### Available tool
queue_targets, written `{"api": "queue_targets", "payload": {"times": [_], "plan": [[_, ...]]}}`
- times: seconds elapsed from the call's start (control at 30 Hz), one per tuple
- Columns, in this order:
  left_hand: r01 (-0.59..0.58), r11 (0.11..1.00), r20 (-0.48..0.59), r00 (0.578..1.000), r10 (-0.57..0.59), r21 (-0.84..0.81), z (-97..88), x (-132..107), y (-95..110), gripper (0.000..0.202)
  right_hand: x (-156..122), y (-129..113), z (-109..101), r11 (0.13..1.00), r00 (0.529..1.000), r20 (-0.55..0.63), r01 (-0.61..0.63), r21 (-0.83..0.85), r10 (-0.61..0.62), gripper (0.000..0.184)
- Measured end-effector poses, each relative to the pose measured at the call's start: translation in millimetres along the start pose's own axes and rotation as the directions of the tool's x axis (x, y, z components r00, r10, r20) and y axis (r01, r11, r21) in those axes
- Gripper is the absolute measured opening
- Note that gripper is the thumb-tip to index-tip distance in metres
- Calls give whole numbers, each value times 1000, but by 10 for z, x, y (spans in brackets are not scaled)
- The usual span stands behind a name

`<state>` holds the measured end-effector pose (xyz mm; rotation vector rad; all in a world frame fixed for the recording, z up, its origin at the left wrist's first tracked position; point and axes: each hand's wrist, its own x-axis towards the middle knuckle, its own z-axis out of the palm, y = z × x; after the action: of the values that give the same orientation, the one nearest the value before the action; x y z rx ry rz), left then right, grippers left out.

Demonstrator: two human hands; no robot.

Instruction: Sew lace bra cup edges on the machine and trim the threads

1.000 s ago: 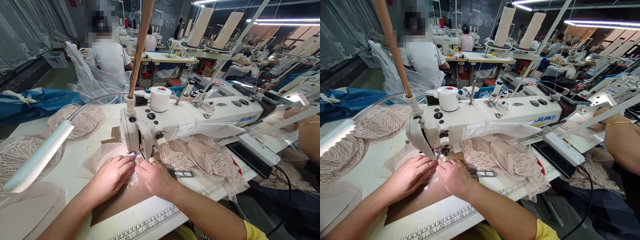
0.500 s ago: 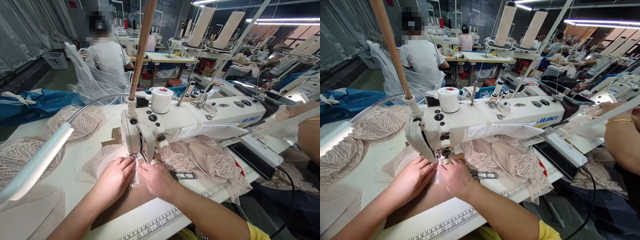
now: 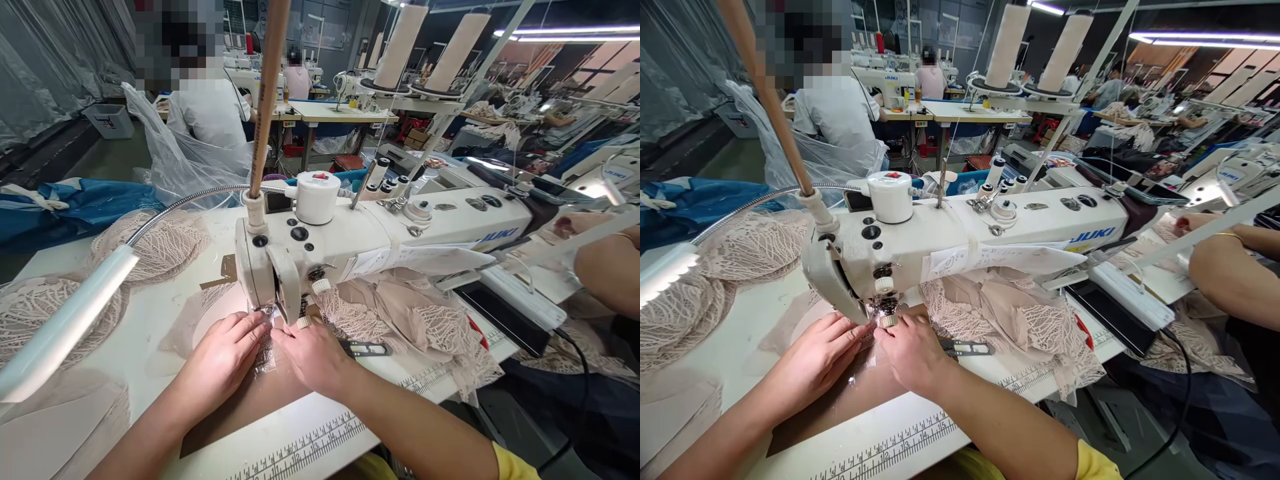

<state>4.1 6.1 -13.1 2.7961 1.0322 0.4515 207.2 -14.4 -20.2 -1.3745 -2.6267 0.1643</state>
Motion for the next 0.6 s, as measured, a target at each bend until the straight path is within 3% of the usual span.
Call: {"api": "queue_targets", "payload": {"times": [0.3,0.6], "plan": [[-51,998,-9,999,52,39,64,10,-63,26,48,-23,3,999,1000,4,-17,-32,17,33],[68,996,14,998,-69,66,28,76,-116,28,108,-31,-1,996,996,-15,-86,-36,85,43]]}}
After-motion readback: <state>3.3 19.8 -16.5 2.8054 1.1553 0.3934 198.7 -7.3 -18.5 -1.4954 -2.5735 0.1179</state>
